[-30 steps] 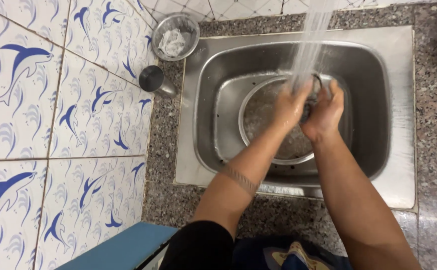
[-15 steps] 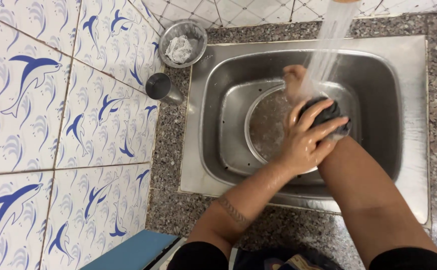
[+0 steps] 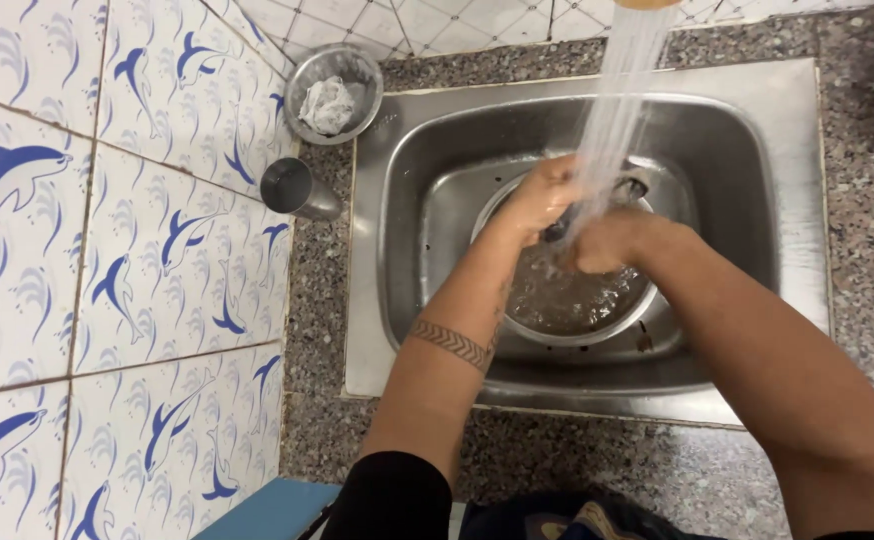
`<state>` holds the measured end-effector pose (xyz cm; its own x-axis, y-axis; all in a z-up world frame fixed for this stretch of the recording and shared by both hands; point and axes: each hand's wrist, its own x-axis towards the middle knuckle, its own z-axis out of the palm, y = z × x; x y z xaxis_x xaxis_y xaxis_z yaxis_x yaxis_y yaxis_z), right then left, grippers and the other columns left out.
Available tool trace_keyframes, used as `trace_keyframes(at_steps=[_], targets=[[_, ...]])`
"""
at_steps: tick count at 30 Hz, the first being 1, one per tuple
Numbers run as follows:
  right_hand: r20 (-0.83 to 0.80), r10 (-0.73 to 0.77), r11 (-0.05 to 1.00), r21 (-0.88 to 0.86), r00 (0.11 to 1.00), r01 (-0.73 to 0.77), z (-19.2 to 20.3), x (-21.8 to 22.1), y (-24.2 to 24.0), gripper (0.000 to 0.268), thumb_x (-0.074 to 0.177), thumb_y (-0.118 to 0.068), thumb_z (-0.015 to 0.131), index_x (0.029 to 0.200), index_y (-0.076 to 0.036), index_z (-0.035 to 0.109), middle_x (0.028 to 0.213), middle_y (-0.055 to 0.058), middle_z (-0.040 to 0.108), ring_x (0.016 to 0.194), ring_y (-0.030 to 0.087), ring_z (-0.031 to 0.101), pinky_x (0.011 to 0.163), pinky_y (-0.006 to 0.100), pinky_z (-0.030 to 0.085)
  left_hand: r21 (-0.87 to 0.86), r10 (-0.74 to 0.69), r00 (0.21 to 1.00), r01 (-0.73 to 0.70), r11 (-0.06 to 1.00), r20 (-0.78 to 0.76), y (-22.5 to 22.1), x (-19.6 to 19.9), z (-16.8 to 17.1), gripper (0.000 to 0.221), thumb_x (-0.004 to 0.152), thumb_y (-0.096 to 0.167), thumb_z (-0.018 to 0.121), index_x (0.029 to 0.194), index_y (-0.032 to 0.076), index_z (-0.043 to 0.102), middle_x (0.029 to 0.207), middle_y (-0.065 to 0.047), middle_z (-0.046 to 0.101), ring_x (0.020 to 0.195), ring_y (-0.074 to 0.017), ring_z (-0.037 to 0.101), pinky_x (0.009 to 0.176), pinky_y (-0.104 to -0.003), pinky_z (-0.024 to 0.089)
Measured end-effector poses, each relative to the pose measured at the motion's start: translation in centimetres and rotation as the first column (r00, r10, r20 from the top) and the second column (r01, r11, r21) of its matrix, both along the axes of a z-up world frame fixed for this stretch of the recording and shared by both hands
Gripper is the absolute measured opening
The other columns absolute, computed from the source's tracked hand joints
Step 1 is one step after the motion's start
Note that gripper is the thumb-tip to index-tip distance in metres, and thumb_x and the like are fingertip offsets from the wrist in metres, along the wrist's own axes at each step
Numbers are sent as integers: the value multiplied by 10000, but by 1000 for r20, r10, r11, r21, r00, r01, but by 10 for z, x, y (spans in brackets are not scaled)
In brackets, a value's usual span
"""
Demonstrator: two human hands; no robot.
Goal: The person washes a cloth in a bowl of water by hand, then wipes the counter and a door. They return to the sink to rinse the cloth and a tool under the faucet before wiping the counter again.
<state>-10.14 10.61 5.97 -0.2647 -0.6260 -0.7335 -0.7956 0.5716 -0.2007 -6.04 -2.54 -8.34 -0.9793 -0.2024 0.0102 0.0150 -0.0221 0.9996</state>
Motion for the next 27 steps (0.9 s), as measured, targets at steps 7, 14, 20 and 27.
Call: trace_keyframes(at_steps=[7, 14, 20, 27], targets=[[974, -114, 205, -171, 197, 964, -44, -16, 6, 447, 1084, -388, 501, 1122, 22, 675, 772, 189, 711, 443, 235, 546, 371, 333, 357, 901, 137, 985, 33, 432, -102, 39, 14, -44, 514, 1017, 410, 783, 1374, 75, 627, 1107, -58, 728, 915, -226, 673, 674, -362, 527], [966, 162, -354, 249, -203, 902, -56, -23, -53, 514, 992, -475, 410, 930, -41, 678, 724, 108, 727, 609, 245, 721, 520, 356, 581, 952, 257, 950, -231, 202, 176, 85, 27, -42, 478, 962, 440, 663, 1300, 103, 638, 1143, -63, 720, 1048, -216, 704, 887, -385, 607], [900, -133, -459, -427, 415, 779, -95, -56, -75, 289, 1122, -287, 586, 950, -63, 650, 796, 51, 643, 706, 170, 620, 646, 336, 543, 830, 186, 891, -454, 324, 415, 122, 84, 28, 416, 1034, 435, 597, 1248, 82, 644, 1140, -84, 688, 964, -212, 676, 765, -380, 559], [-154, -459, 125, -986, 875, -108, -71, -52, -57, 210, 1068, -111, 695, 889, -29, 621, 830, 166, 646, 702, 309, 615, 630, 456, 498, -177, 349, 930, -365, 914, -115, 112, 122, 136, 314, 1074, 377, 636, 1016, 79, 715, 870, -49, 693, 757, -180, 662, 688, -335, 525]])
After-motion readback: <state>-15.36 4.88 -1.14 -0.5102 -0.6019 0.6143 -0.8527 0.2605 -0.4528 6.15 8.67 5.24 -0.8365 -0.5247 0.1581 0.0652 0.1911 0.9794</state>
